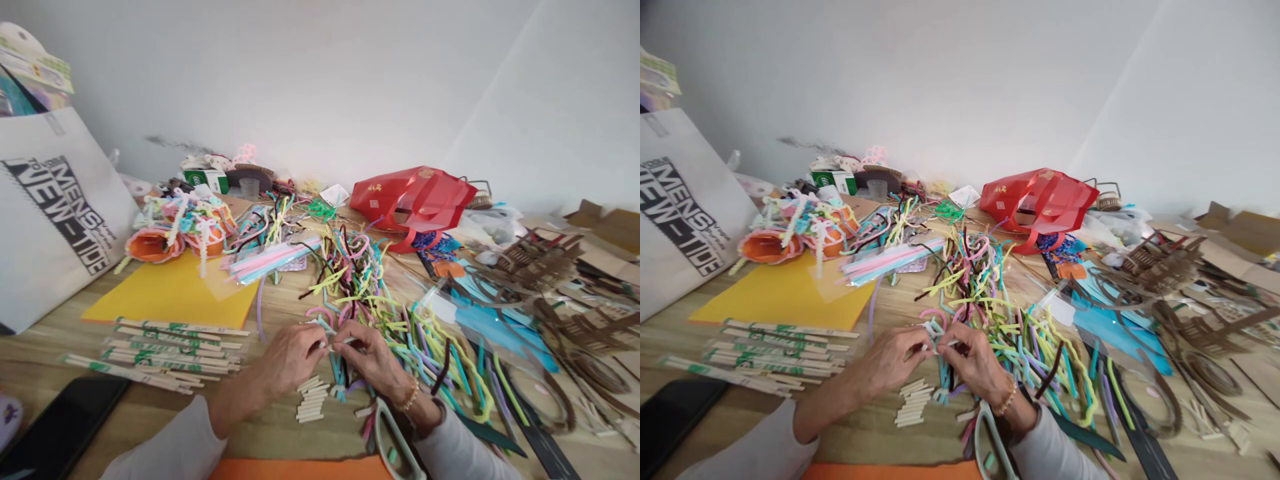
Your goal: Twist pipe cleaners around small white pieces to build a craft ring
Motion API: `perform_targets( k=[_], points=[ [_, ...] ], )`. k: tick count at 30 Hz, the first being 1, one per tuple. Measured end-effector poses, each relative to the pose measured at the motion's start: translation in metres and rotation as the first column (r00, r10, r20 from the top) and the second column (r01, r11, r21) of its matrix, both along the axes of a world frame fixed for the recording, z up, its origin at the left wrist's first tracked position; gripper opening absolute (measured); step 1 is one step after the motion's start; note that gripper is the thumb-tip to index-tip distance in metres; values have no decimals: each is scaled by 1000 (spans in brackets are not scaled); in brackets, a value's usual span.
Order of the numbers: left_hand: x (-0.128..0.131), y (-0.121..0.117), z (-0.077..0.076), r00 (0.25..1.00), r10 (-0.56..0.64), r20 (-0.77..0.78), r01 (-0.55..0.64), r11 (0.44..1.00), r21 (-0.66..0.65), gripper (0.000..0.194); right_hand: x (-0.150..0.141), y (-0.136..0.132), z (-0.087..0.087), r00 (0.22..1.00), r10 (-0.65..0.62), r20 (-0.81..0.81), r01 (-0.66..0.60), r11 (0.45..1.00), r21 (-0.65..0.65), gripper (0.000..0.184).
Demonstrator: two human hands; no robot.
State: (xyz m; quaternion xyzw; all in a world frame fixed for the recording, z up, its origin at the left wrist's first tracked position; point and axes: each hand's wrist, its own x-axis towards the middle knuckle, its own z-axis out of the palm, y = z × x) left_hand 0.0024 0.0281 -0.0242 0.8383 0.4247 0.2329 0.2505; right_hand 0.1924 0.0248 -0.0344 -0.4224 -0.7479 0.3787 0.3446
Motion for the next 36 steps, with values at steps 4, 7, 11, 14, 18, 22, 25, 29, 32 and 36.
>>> perform_targets(
  k=[4, 7, 11, 14, 18, 22, 25, 29, 32, 36],
  points=[
    [4, -8, -7, 993, 82, -82, -67, 983, 169, 20, -7, -7, 4, 999, -47, 19, 42, 978, 204, 13],
    [4, -10, -9, 995, 60, -84, -35, 963, 265, 22, -9, -11, 8, 1000, -25, 3, 23, 966, 259, 14],
    [1, -12, -3, 967, 34, -251, 58, 934, 352, 27, -9, -13, 11, 1000, -16, -24, 21, 974, 226, 16],
    [-1, -14, 4, 930, 48, -364, 106, 914, 391, 22, -9, -12, 10, 997, -36, -67, 46, 986, 159, 17],
    [-1, -15, 7, 923, 73, -377, 135, 857, 497, 19, -10, -9, 5, 971, -91, -221, 57, 987, -152, 25],
    [-2, -14, 2, 939, 85, -333, 141, 789, 599, 19, -11, -4, 1, 912, -150, -383, -59, 873, -484, 31],
    [-2, -12, -2, 959, 86, -270, 110, 766, 634, 20, -10, -1, 0, 874, -176, -453, -157, 779, -607, 33],
    [-2, -10, -9, 986, 67, -150, 40, 790, 612, 17, -7, -1, 1, 850, -125, -512, -240, 773, -587, 36],
    [-2, -9, -14, 995, 46, -86, 14, 810, 586, 15, -8, -1, 3, 853, -61, -518, -253, 821, -512, 33],
    [-2, -7, -18, 998, 19, -55, 14, 835, 551, 16, -10, -1, 7, 866, -49, -498, -224, 852, -474, 33]
  ],
)
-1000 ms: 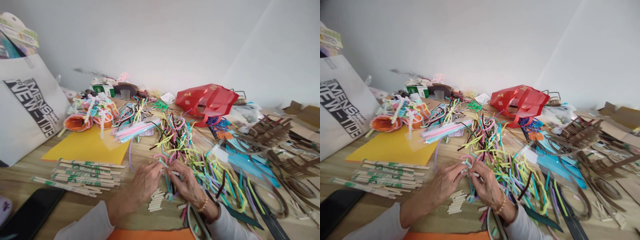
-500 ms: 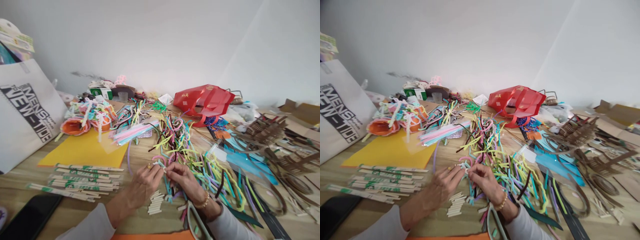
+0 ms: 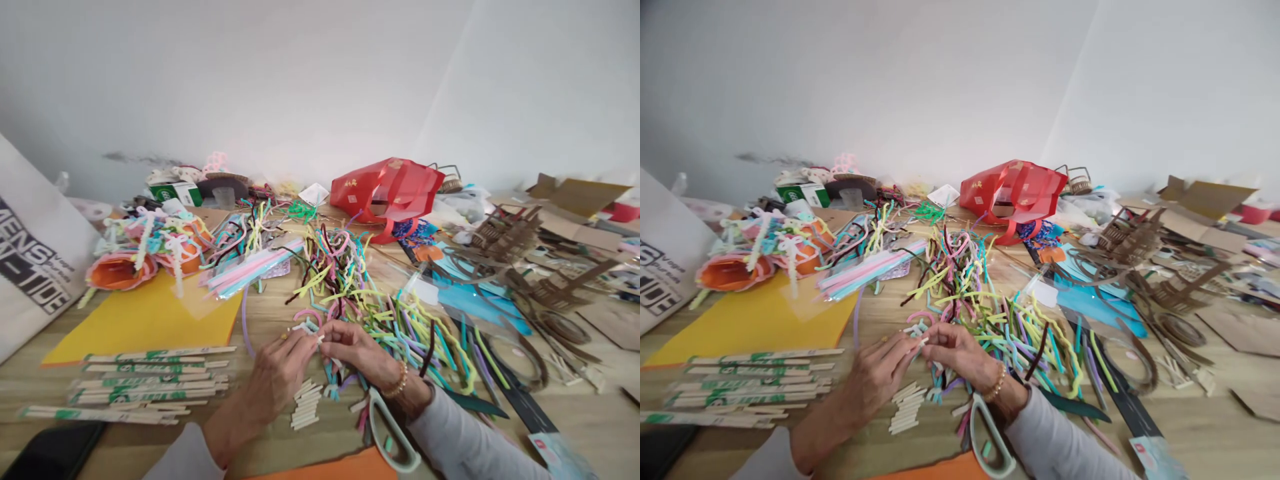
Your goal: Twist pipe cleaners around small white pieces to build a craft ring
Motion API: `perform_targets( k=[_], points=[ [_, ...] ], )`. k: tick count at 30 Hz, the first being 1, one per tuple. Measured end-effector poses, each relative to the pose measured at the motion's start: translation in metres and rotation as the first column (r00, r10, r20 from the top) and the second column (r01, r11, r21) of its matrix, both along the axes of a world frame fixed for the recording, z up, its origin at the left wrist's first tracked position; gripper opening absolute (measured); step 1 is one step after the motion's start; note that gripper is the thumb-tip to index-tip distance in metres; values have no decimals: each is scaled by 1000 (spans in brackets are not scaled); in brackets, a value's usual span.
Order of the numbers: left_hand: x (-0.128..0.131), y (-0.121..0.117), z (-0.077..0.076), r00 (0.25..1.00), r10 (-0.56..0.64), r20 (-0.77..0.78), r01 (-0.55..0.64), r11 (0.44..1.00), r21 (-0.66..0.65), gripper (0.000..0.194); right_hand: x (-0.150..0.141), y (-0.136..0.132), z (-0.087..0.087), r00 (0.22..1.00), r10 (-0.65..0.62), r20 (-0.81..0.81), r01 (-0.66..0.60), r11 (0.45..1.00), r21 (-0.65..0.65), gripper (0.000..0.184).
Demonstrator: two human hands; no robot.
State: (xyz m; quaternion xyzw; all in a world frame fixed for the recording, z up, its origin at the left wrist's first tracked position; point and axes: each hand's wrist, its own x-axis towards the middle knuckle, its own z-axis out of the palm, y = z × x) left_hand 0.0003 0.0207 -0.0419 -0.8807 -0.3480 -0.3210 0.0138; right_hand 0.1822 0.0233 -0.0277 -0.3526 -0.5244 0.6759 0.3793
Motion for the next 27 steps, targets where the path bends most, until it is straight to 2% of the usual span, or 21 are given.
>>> perform_targets(
  k=[2, 5, 7, 8, 9, 10, 12, 14, 15, 16, 17, 19, 23, 25, 27],
  points=[
    [0, -1, 0, 999, -16, 37, 17, 999, -49, 18, 0, 0, 1, 1000, -15, 1, 15, 1000, 2, 34],
    [2, -2, 2, 988, -16, 153, 46, 980, -195, 18, 1, 1, -1, 999, -37, 19, 37, 999, 28, 34],
    [5, -2, 3, 965, 39, 260, 53, 940, -336, 15, 2, 1, -4, 998, -52, 42, 49, 997, 66, 34],
    [6, -2, 5, 945, 84, 315, 62, 903, -424, 13, 3, 1, -5, 997, -60, 58, 54, 994, 93, 33],
    [7, -1, 6, 919, 132, 371, 90, 847, -524, 12, 4, 2, -6, 995, -66, 74, 57, 991, 124, 33],
    [8, 1, 7, 889, 178, 423, 144, 768, -624, 12, 5, 2, -7, 993, -70, 92, 54, 986, 158, 33],
    [8, 4, 10, 821, 245, 515, 320, 549, -772, 16, 7, 3, -8, 987, -78, 142, 40, 967, 250, 33],
    [7, 9, 11, 764, 286, 579, 490, 326, -808, 20, 9, 3, -7, 970, -115, 216, 26, 925, 380, 31],
    [7, 10, 11, 743, 301, 597, 546, 243, -802, 21, 10, 3, -6, 957, -141, 255, 13, 895, 446, 29],
    [6, 12, 11, 727, 313, 611, 584, 184, -790, 22, 10, 3, -5, 943, -163, 291, -5, 865, 502, 28],
    [5, 13, 10, 715, 323, 620, 609, 148, -779, 22, 10, 3, -4, 930, -182, 319, -22, 840, 543, 27],
    [4, 14, 8, 701, 332, 631, 625, 139, -768, 22, 10, 2, -2, 914, -205, 350, -45, 806, 590, 24],
    [4, 15, 5, 711, 328, 621, 580, 226, -783, 23, 8, 0, -2, 911, -233, 339, -44, 765, 642, 21],
    [3, 16, 6, 710, 309, 633, 591, 228, -774, 23, 8, 0, -3, 915, -219, 339, -49, 773, 632, 21],
    [1, 17, 8, 698, 289, 655, 626, 198, -754, 23, 9, 1, -4, 919, -169, 356, -80, 804, 589, 22]
  ],
)
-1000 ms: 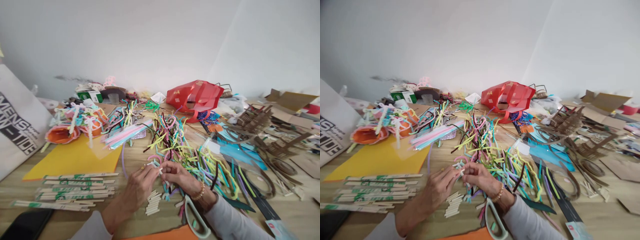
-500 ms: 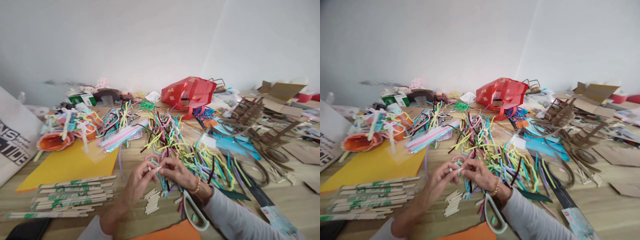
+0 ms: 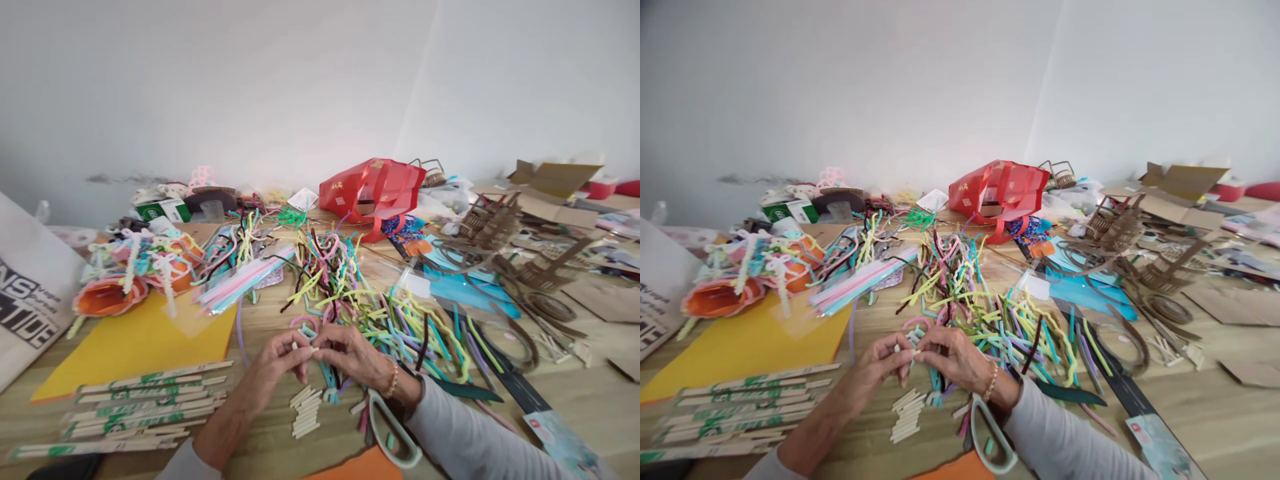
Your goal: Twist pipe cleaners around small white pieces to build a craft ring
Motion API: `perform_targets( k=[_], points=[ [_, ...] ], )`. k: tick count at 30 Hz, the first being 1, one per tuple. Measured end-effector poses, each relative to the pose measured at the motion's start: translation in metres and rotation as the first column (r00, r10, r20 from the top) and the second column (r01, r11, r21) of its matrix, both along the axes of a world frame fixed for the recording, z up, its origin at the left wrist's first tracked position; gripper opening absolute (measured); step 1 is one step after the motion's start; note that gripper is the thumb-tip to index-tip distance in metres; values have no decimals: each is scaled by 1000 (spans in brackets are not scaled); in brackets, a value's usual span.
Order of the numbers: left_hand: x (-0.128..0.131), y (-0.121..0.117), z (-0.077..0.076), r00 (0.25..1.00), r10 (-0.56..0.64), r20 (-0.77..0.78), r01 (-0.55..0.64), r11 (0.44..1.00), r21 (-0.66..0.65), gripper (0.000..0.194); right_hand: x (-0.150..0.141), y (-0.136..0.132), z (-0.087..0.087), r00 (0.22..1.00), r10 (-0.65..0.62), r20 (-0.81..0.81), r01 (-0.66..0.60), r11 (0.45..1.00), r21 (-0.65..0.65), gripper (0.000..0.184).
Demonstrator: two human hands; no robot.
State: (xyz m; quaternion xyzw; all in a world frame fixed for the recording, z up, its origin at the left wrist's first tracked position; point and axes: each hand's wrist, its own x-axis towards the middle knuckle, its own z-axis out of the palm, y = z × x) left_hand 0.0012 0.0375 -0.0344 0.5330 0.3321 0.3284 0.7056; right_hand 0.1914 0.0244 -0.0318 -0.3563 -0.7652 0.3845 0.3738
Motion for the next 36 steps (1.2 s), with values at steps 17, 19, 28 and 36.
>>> perform_targets(
  k=[17, 19, 28, 36],
  points=[
    [-6, 1, -2, 810, 215, -546, 185, 789, 586, 19, 1, 3, -3, 996, -64, -67, 45, 968, -248, 27],
    [-4, -2, -1, 766, 309, -564, 218, 699, 681, 20, 0, 1, 0, 993, -111, -40, 101, 975, -200, 26],
    [-6, -9, -10, 666, 584, -464, 404, 241, 882, 24, -2, 2, 1, 978, -115, -173, 59, 952, -301, 30],
    [-9, -11, -7, 648, 664, -373, 521, -29, 853, 31, 1, 9, -7, 899, -173, -403, -169, 712, -681, 25]
  ],
)
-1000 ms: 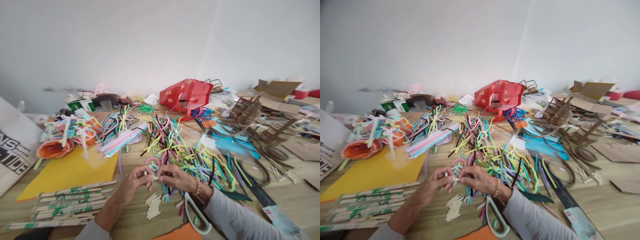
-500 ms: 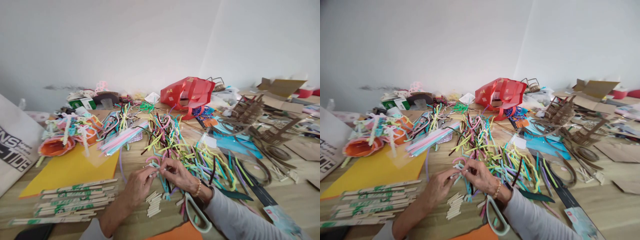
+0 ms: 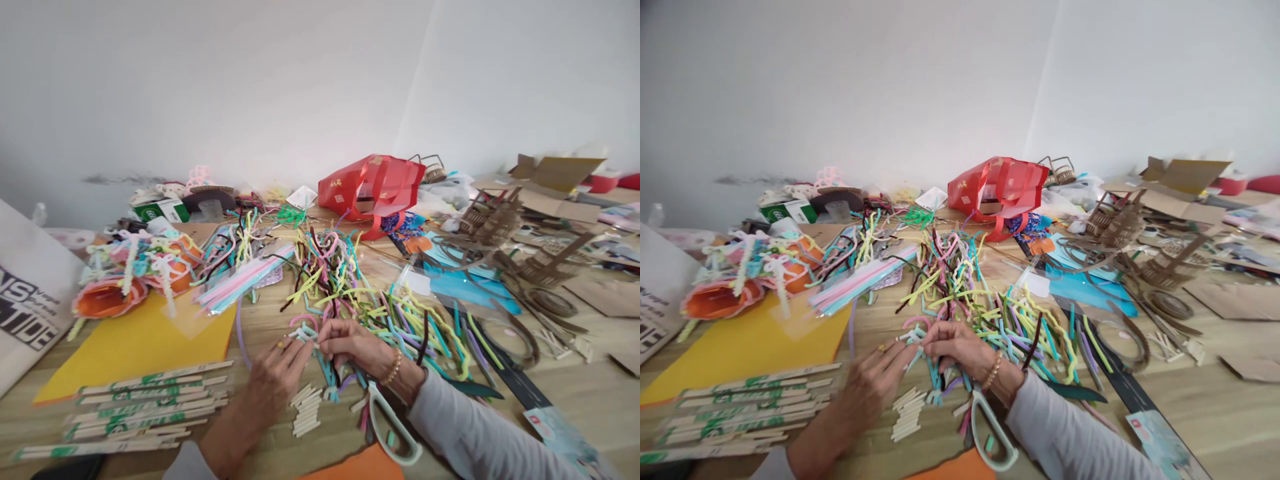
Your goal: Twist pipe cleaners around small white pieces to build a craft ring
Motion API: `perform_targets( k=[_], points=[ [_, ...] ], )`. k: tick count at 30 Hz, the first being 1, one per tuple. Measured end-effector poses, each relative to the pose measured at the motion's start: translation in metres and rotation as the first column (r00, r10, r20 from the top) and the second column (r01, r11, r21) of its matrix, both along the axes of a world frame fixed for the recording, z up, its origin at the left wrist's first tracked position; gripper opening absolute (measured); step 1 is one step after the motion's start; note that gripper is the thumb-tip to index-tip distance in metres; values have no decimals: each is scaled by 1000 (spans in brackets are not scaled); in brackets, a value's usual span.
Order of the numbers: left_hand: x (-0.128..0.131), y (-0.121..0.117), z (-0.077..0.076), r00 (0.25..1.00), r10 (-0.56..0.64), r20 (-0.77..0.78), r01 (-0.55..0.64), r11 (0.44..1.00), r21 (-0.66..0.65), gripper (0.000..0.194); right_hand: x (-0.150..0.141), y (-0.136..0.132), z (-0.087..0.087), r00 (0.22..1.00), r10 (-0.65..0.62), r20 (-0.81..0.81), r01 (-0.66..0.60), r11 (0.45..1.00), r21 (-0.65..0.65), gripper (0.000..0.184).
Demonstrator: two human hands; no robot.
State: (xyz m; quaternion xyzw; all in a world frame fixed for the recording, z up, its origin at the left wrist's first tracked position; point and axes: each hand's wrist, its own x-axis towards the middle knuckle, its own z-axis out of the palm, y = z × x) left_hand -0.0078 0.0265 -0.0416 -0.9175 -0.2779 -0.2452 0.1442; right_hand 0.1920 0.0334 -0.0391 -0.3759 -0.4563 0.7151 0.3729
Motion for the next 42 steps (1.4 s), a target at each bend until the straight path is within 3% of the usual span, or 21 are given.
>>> perform_targets(
  k=[4, 9, 12, 14, 16, 20, 23, 25, 27, 29, 32, 38, 42],
  points=[
    [0, -2, 4, 998, -16, 65, 16, 1000, -13, 35, 1, 0, 1, 995, 54, -89, -64, 991, -114, 29],
    [2, -3, 1, 991, -16, 135, 30, 994, -106, 35, 1, -1, 0, 990, 103, -94, -112, 989, -98, 31],
    [6, -4, -1, 967, 32, 252, 30, 971, -236, 22, -1, -1, -4, 994, 91, -55, -93, 995, -34, 30],
    [10, -5, 1, 933, 114, 342, 33, 918, -395, 16, -1, -1, -6, 997, 71, -7, -70, 997, 33, 30],
    [14, -5, 5, 887, 223, 405, 62, 812, -581, 15, -2, -1, -7, 998, 47, 44, -52, 992, 114, 30],
    [17, -1, 11, 793, 407, 454, 259, 449, -855, 19, -2, -3, -3, 983, -15, 184, -48, 943, 331, 29],
    [14, 6, 8, 738, 454, 499, 479, 169, -862, 22, -2, -5, 3, 945, -77, 318, -89, 875, 476, 26],
    [11, 10, 6, 726, 488, 484, 558, -7, -830, 24, -2, -7, 5, 916, -119, 384, -120, 831, 543, 24],
    [9, 11, 4, 713, 524, 465, 610, -136, -781, 25, -2, -8, 5, 892, -157, 423, -142, 793, 593, 22],
    [7, 11, 4, 693, 555, 461, 651, -207, -730, 25, -3, -9, 5, 882, -181, 435, -143, 777, 613, 20],
    [8, 10, 5, 666, 574, 476, 680, -203, -705, 25, -4, -9, 3, 889, -181, 421, -114, 803, 585, 20],
    [9, 14, 6, 696, 512, 503, 582, 7, -813, 26, -4, -9, 3, 932, -144, 332, -36, 876, 481, 21],
    [8, 17, 5, 707, 506, 494, 537, 70, -841, 27, -5, -9, 7, 964, -82, 251, -29, 912, 410, 29]
  ],
)
